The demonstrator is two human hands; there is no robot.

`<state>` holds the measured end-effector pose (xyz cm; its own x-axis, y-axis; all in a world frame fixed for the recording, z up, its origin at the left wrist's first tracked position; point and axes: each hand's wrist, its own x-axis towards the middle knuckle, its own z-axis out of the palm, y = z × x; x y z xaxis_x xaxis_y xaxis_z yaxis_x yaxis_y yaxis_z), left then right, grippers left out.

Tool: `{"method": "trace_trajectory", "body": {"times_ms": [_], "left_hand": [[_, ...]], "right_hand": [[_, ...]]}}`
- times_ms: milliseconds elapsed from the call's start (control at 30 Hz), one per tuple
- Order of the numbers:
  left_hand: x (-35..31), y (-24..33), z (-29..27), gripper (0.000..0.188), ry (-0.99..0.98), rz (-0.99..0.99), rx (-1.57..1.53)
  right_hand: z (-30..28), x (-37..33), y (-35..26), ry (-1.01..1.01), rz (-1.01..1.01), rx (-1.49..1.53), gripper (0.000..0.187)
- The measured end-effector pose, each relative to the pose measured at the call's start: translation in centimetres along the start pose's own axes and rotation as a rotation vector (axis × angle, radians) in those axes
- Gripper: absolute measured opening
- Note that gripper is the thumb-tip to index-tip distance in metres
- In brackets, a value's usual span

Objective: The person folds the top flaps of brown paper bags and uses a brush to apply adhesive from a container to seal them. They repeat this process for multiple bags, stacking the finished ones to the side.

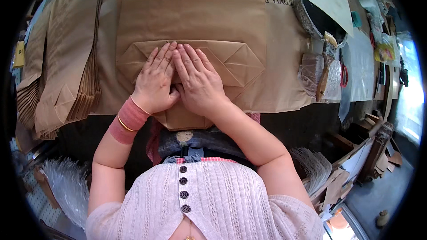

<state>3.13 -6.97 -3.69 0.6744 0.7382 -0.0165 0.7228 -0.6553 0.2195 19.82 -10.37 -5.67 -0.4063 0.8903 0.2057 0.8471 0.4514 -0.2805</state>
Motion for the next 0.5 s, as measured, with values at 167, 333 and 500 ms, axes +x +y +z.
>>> {"method": "trace_trajectory", "body": {"times_ms": [167,333,500], "left_hand": [[-0.2,-0.6,0.0,0.090,-0.014,-0.128,0.051],[1.0,3.9,-0.9,0.073,-0.135,-0.335,0.588],[4.5,3.1,3.8,0.040,0.277,-0.005,0.293]], "right_hand": [[-2.4,-2.6,1.1,-0.063,0.187,0.084,0.090],[-5.3,-3.4,4.6,0.215,0.354,0.467,0.065],[-8.2,-4.0,3.9,0.376,0.376,0.552,0.042]]}}
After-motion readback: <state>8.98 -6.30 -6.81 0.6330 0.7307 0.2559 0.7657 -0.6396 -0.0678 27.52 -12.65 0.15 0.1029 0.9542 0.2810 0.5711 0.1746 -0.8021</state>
